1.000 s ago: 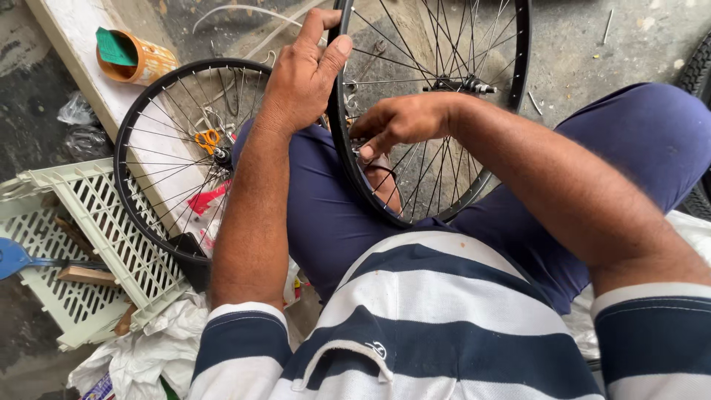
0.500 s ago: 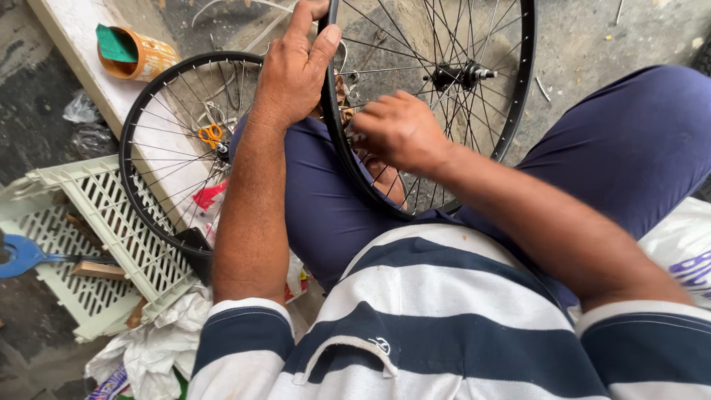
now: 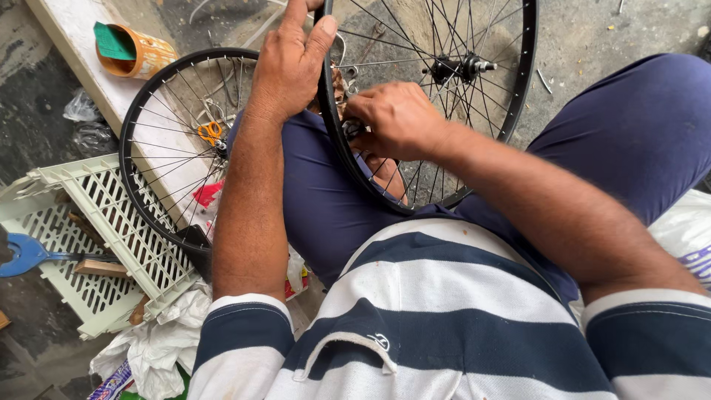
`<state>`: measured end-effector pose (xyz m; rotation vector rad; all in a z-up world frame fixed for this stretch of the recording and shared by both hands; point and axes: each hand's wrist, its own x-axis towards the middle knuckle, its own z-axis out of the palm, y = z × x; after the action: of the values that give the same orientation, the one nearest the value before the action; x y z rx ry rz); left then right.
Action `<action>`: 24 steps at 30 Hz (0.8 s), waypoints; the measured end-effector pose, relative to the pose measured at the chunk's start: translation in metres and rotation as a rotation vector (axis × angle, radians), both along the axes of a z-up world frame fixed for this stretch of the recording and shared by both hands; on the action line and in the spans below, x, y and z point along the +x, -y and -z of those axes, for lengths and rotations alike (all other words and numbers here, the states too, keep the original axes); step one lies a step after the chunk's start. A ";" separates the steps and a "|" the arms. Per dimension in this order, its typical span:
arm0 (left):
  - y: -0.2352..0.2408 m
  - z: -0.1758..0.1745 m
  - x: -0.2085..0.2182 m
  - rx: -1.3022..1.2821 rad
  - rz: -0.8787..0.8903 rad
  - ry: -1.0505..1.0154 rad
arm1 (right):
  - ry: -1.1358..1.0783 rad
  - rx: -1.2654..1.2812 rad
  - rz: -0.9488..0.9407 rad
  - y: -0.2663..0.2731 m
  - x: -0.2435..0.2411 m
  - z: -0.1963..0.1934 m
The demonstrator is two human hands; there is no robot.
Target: The person sits on the ground and uses a small metal tool to tighten the spokes on a bicycle wheel. They rotate the wheel to access different spokes and continue the tightening process.
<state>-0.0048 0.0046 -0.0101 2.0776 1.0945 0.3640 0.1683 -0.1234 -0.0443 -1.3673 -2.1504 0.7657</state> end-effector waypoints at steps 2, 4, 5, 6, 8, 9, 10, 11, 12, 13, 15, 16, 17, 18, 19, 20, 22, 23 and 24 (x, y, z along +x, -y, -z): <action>0.000 0.000 0.001 0.032 -0.003 0.021 | 0.138 0.286 0.075 0.007 -0.008 0.001; 0.000 -0.001 0.001 0.033 -0.015 -0.030 | 0.239 0.610 0.103 0.014 -0.014 0.001; 0.000 -0.001 0.000 0.033 -0.023 -0.057 | 0.204 0.547 0.087 0.011 -0.011 0.002; 0.000 0.000 -0.001 0.016 -0.030 -0.067 | 0.167 0.476 0.076 0.011 -0.005 0.004; -0.003 0.002 0.000 -0.010 -0.040 -0.078 | 0.001 0.247 0.053 0.014 0.008 0.002; -0.003 0.003 0.000 0.003 -0.012 -0.030 | -0.126 0.089 0.043 0.016 0.016 0.000; -0.002 0.002 -0.001 0.019 0.009 0.017 | -0.254 -0.068 0.025 0.016 0.022 -0.003; -0.002 0.002 -0.001 0.034 0.031 0.065 | -0.273 -0.198 0.012 0.012 0.024 -0.004; -0.001 0.003 -0.001 0.015 0.015 0.041 | -0.297 -0.334 0.002 0.008 0.022 -0.005; -0.001 0.003 0.000 -0.004 -0.001 0.018 | -0.320 -0.469 -0.010 0.006 0.022 -0.005; -0.001 0.002 0.000 -0.010 -0.015 -0.010 | -0.434 -0.479 -0.078 -0.003 0.018 -0.004; 0.000 0.001 0.000 -0.003 -0.015 -0.010 | -0.488 -0.484 -0.114 -0.006 0.017 -0.005; 0.000 0.002 0.000 0.003 -0.015 -0.010 | -0.416 -0.401 -0.117 -0.006 0.017 -0.006; -0.001 0.003 0.000 0.004 -0.015 -0.019 | -0.343 -0.320 -0.123 -0.004 0.018 -0.008; -0.001 0.004 0.000 0.005 -0.015 -0.028 | -0.271 -0.238 -0.129 -0.003 0.017 -0.009; -0.002 0.004 -0.001 0.005 -0.012 -0.042 | -0.129 -0.136 -0.088 -0.001 0.011 -0.010; -0.003 0.004 0.000 0.023 0.006 -0.031 | 0.160 0.074 -0.002 0.003 0.003 -0.009; -0.005 0.004 0.001 0.035 0.017 -0.022 | 0.227 0.219 0.012 0.008 -0.002 -0.009; -0.003 0.003 0.002 0.033 0.009 -0.026 | 0.296 0.366 0.023 0.014 -0.008 -0.009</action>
<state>-0.0028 0.0078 -0.0128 2.1212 1.1008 0.3545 0.1604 -0.1371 -0.0354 -1.3681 -2.3438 0.1492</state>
